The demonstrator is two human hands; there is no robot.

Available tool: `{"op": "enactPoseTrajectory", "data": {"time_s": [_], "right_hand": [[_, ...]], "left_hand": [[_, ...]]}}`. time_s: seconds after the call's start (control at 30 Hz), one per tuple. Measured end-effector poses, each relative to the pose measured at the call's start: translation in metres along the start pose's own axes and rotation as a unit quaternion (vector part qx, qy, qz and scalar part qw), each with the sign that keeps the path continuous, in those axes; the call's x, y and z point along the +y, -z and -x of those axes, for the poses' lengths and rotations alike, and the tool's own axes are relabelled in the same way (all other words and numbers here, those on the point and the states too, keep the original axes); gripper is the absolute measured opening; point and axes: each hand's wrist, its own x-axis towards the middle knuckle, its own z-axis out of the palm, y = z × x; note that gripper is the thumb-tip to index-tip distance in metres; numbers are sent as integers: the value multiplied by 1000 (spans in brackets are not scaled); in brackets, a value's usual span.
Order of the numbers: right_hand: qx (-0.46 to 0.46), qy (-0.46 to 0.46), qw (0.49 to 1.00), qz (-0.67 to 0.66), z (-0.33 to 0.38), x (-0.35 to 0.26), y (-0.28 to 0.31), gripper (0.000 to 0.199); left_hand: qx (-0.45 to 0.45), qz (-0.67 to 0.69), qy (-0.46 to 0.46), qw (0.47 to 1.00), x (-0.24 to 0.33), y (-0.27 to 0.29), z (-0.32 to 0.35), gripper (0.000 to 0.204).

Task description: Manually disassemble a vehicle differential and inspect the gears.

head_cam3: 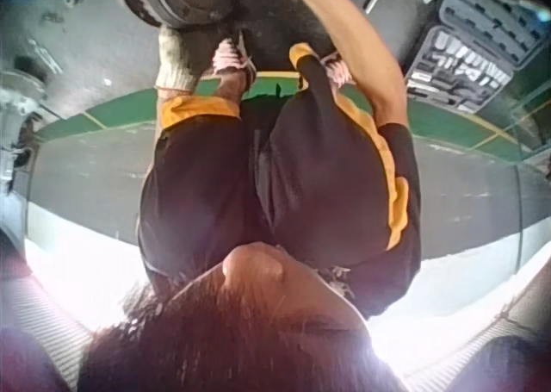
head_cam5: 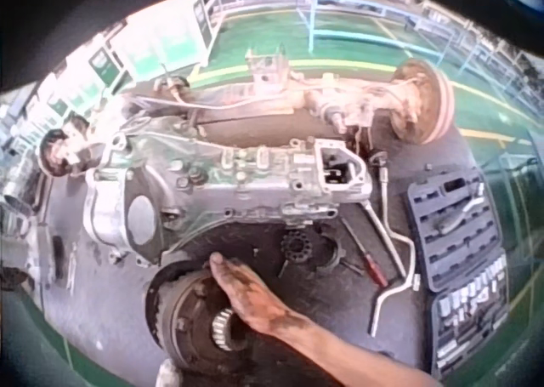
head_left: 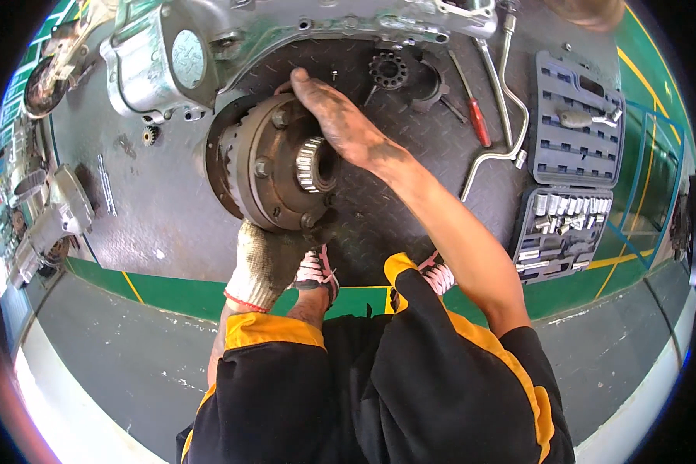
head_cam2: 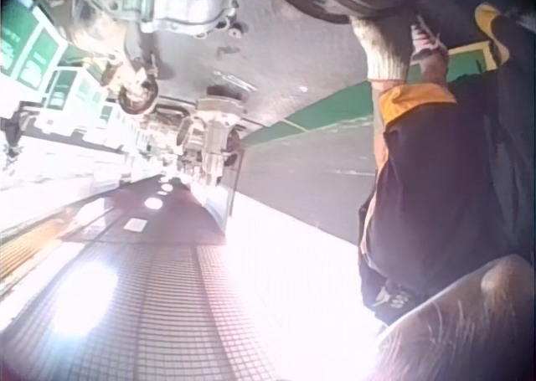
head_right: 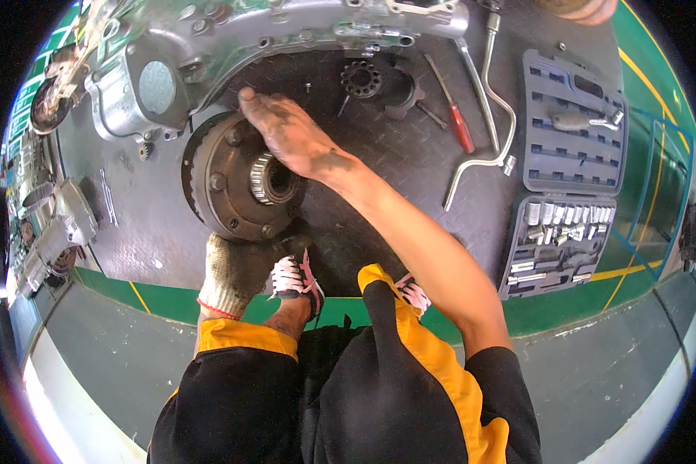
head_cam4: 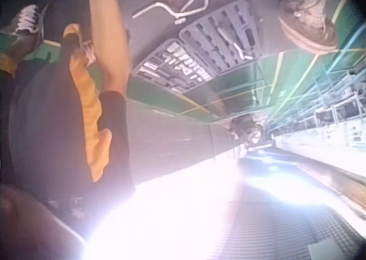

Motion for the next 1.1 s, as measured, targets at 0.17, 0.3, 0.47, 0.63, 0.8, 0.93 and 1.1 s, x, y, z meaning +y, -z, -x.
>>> {"op": "enactPoseTrajectory", "data": {"time_s": [0.17, 0.3, 0.47, 0.63, 0.8, 0.93, 1.1], "right_hand": [[34, 6, 999, 18, 2, 2, -5, 79], [26, 1, 992, -123, 5, 7, -9, 70], [30, 20, 996, -76, 28, 2, 7, 66], [39, 32, 994, -94, 55, -12, 31, 70], [94, 66, 993, -27, 80, -8, 47, 72], [139, 72, 986, -57, 111, 4, 52, 67], [154, 47, 965, -205, 136, -6, 38, 61]], "left_hand": [[35, 19, -13, 999, -8, -4, -1, 53], [67, 95, 1, 993, -10, 0, 15, 53], [118, 239, 32, 963, -11, 10, 53, 54], [-12, -185, -91, 978, -6, 20, 93, 44], [-71, -400, -221, 887, 2, 19, 102, 44], [-75, -401, -221, 886, 5, 18, 102, 48], [-73, -408, -215, 884, 7, 22, 105, 53]]}}
